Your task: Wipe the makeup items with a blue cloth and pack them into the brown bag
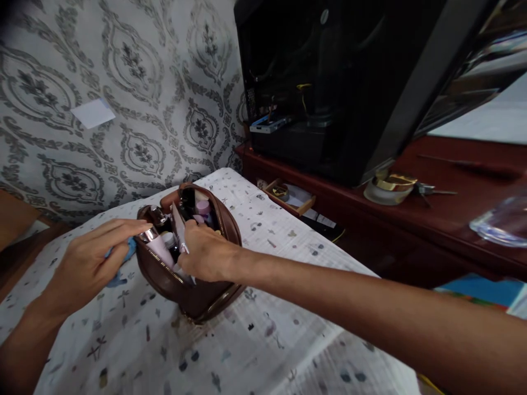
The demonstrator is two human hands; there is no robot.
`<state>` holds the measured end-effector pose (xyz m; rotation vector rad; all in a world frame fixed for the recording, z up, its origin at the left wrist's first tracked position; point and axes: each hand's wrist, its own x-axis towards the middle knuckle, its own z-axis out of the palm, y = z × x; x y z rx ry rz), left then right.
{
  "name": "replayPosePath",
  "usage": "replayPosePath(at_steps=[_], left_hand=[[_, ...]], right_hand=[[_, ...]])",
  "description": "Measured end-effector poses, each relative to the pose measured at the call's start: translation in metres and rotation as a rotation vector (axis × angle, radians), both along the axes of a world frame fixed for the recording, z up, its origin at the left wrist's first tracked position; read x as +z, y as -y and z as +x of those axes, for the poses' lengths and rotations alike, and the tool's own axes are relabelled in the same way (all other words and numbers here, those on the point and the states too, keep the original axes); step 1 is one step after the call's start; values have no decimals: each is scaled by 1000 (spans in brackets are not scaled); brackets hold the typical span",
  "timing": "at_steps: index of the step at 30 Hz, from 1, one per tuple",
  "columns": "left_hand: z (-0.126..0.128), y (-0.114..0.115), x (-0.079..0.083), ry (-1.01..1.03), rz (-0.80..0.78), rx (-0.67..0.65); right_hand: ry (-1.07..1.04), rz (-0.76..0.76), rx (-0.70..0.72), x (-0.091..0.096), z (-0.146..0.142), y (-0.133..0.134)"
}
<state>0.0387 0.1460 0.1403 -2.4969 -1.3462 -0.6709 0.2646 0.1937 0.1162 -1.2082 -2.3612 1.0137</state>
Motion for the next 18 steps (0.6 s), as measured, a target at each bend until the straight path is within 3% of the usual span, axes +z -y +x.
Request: replayPosePath(at_steps=[5,10,14,18], left_hand=[[2,-2,0,-19,8,4],[1,-2,-1,6,-12,4],[2,0,0,11,-45,32],[5,0,1,18,-53,28]], right_hand=[[-24,-39,137,-1,3,-13],[-108,-160,169,0,3,-20],[113,42,185,12,0,-16],[190,175,85,14,-6,-13]])
